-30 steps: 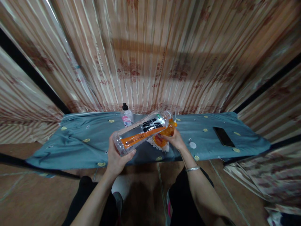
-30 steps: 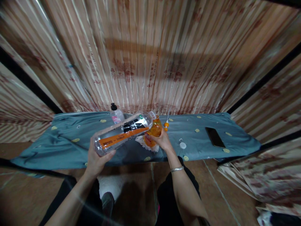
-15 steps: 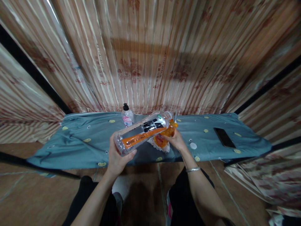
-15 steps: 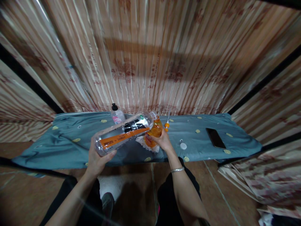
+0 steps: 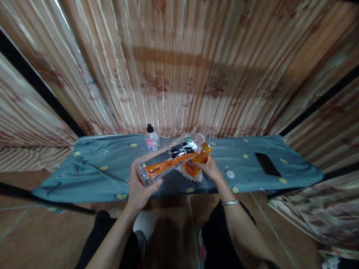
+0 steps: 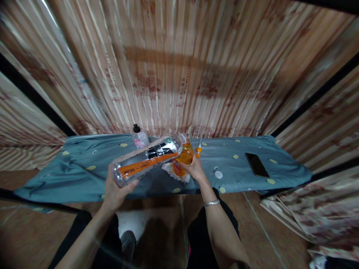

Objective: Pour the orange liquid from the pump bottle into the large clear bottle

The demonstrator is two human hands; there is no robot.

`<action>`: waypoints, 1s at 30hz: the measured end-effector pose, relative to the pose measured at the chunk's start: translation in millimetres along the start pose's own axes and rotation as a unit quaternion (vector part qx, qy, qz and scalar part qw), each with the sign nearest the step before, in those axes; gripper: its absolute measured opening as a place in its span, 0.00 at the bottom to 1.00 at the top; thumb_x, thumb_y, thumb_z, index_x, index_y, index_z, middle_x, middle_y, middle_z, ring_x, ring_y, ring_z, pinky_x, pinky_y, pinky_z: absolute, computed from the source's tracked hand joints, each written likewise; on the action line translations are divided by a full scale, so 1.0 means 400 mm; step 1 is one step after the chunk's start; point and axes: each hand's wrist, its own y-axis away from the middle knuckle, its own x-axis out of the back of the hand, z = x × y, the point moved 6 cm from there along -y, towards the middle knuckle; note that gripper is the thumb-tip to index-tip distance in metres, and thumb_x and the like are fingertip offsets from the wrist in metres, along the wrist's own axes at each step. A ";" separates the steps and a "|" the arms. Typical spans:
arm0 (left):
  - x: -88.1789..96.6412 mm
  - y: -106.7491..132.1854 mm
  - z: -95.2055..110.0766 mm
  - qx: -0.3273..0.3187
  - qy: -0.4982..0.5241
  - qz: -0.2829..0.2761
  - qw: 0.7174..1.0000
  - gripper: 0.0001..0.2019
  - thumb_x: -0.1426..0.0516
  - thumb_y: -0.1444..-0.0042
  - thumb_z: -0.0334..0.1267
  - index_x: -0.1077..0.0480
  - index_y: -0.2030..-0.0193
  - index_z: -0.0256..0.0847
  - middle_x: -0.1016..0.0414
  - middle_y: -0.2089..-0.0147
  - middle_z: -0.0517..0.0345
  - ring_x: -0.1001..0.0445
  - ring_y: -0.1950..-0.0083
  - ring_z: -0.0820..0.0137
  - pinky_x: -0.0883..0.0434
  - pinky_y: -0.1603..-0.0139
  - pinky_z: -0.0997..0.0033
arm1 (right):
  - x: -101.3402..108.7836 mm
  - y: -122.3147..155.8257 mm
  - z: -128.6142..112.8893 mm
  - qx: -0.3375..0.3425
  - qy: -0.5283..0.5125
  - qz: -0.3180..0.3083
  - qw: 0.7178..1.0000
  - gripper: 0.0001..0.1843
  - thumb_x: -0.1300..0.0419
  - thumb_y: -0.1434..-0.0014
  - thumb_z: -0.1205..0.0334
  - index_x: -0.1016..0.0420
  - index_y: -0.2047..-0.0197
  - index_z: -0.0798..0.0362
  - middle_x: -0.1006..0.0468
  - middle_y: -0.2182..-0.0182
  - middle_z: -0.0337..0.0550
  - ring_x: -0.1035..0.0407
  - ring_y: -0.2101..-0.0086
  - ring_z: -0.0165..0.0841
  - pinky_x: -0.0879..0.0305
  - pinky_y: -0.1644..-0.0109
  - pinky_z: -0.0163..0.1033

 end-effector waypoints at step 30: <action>0.000 -0.001 -0.015 -0.016 0.005 -0.003 1.000 0.43 0.25 0.63 0.56 0.32 0.41 0.42 0.25 0.47 0.50 0.21 0.49 0.57 0.22 0.44 0.53 | 0.000 0.005 -0.021 -0.015 -0.025 -0.002 1.000 0.41 0.20 0.62 0.44 0.26 0.47 0.49 0.15 0.50 0.50 0.19 0.49 0.50 0.25 0.38 0.58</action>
